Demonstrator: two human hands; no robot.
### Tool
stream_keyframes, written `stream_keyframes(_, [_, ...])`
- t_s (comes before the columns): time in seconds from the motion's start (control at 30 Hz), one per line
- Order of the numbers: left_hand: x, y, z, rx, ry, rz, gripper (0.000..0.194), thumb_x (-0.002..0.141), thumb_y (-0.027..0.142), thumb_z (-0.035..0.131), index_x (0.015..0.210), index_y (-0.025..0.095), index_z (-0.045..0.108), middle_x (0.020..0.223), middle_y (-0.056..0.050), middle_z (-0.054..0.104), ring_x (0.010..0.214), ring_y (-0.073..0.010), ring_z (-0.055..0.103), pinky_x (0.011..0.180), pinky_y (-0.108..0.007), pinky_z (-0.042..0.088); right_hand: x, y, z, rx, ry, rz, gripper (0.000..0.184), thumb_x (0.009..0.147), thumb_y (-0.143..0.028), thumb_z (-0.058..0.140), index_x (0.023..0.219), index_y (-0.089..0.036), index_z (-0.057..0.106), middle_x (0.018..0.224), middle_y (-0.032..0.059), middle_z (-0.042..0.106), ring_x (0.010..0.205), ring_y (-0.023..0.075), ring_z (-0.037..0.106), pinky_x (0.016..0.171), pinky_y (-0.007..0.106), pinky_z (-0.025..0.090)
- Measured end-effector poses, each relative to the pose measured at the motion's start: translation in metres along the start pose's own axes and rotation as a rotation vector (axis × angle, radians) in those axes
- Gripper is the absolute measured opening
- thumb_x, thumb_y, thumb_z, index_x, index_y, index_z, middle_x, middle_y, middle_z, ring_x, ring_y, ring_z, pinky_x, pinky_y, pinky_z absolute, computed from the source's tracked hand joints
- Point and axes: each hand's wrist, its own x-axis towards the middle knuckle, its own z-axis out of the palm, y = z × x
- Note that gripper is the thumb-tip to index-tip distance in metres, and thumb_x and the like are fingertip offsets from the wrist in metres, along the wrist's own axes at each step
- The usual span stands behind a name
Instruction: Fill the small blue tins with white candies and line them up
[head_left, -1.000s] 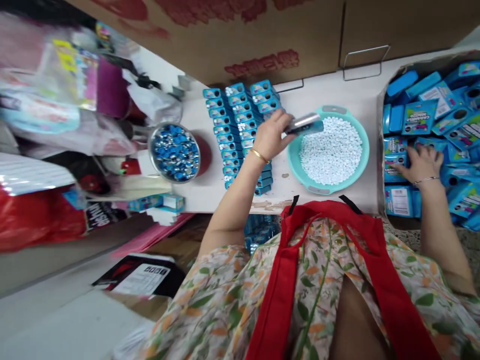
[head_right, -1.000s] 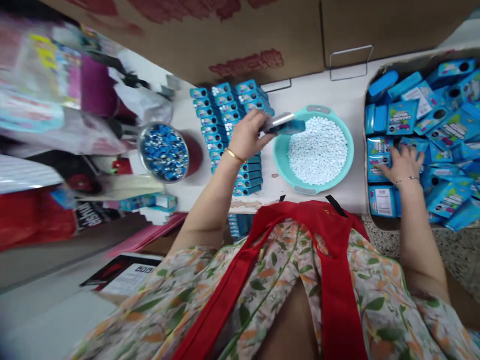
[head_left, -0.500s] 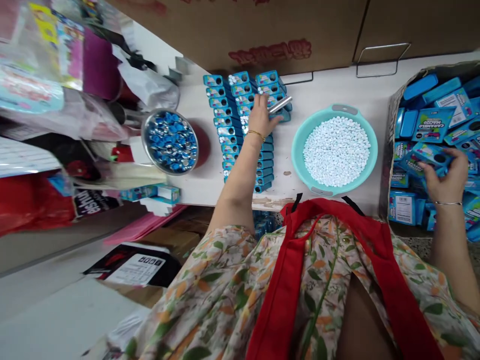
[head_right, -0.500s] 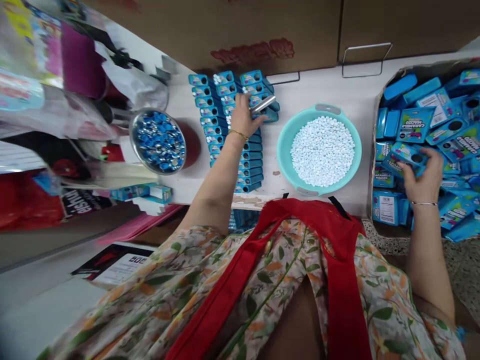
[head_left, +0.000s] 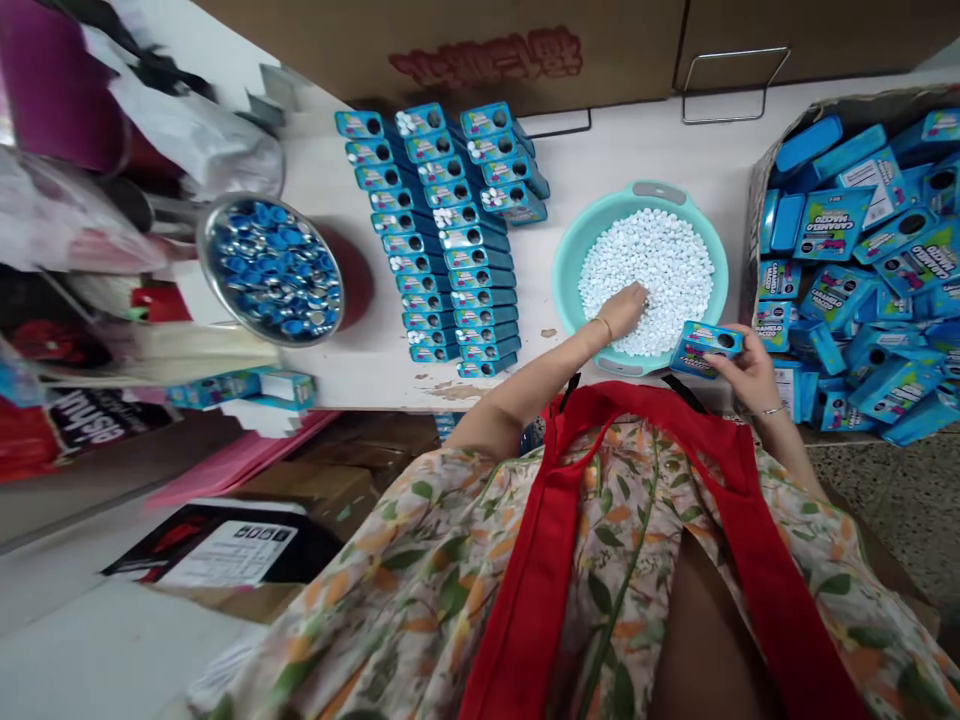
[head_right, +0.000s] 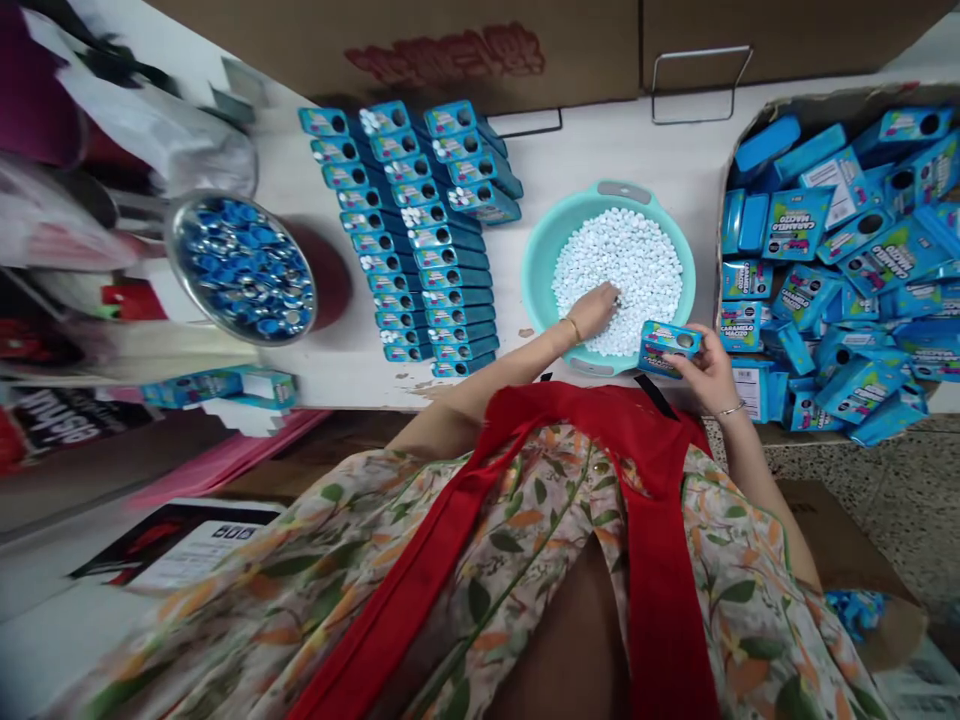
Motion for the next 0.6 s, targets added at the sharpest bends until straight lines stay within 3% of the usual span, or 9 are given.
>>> stream_keyframes(0.1, [0.015,0.004,0.005,-0.109,0.044,0.063,0.038,0.103,0.010,0.047,0.136,0.010,0.065,0.145,-0.023,0.067,0.135,-0.0326,0.065,0.118,-0.046,0.052,-0.010,0.004,0.012,0.017,0.022,0.037,0.063,0.071,-0.068,0.097,0.113,-0.029,0.068,0.101,-0.0003,0.078,0.094,0.0209,0.077,0.083,0.036,0.070])
stream_keyframes(0.23, [-0.004,-0.017,-0.014,-0.196,0.060,0.157,0.036,0.105,0.020,0.051,0.136,0.010,0.065,0.134,-0.022,0.071,0.125,-0.0312,0.068,0.113,-0.045,0.053,-0.006,0.012,0.020,-0.048,0.082,-0.041,0.061,0.076,-0.069,0.094,0.116,-0.029,0.070,0.105,0.0015,0.079,0.098,0.0234,0.078,0.090,0.041,0.070])
stream_keyframes(0.4, [-0.059,-0.036,-0.080,-0.153,0.174,0.350,0.036,0.112,0.042,0.050,0.132,0.016,0.066,0.120,-0.017,0.072,0.112,-0.0290,0.069,0.101,-0.042,0.055,0.017,0.022,0.026,-0.308,0.114,-0.234,0.061,0.087,-0.069,0.084,0.128,-0.028,0.068,0.119,0.0072,0.079,0.108,0.0307,0.078,0.102,0.054,0.067])
stream_keyframes(0.5, [-0.086,-0.024,-0.123,-0.079,0.192,0.419,0.038,0.113,0.043,0.047,0.132,0.016,0.066,0.118,-0.016,0.072,0.109,-0.0281,0.068,0.097,-0.041,0.055,0.035,0.022,0.035,-0.432,0.079,-0.348,0.058,0.094,-0.069,0.075,0.132,-0.027,0.066,0.127,0.0122,0.079,0.119,0.0359,0.076,0.106,0.058,0.065])
stream_keyframes(0.6, [-0.099,0.000,-0.150,0.037,0.144,0.419,0.034,0.112,0.037,0.049,0.131,0.017,0.068,0.118,-0.014,0.072,0.108,-0.0277,0.069,0.095,-0.041,0.056,0.049,0.020,0.049,-0.523,0.021,-0.441,0.053,0.099,-0.067,0.068,0.134,-0.026,0.066,0.129,0.0148,0.078,0.122,0.0376,0.074,0.108,0.059,0.063])
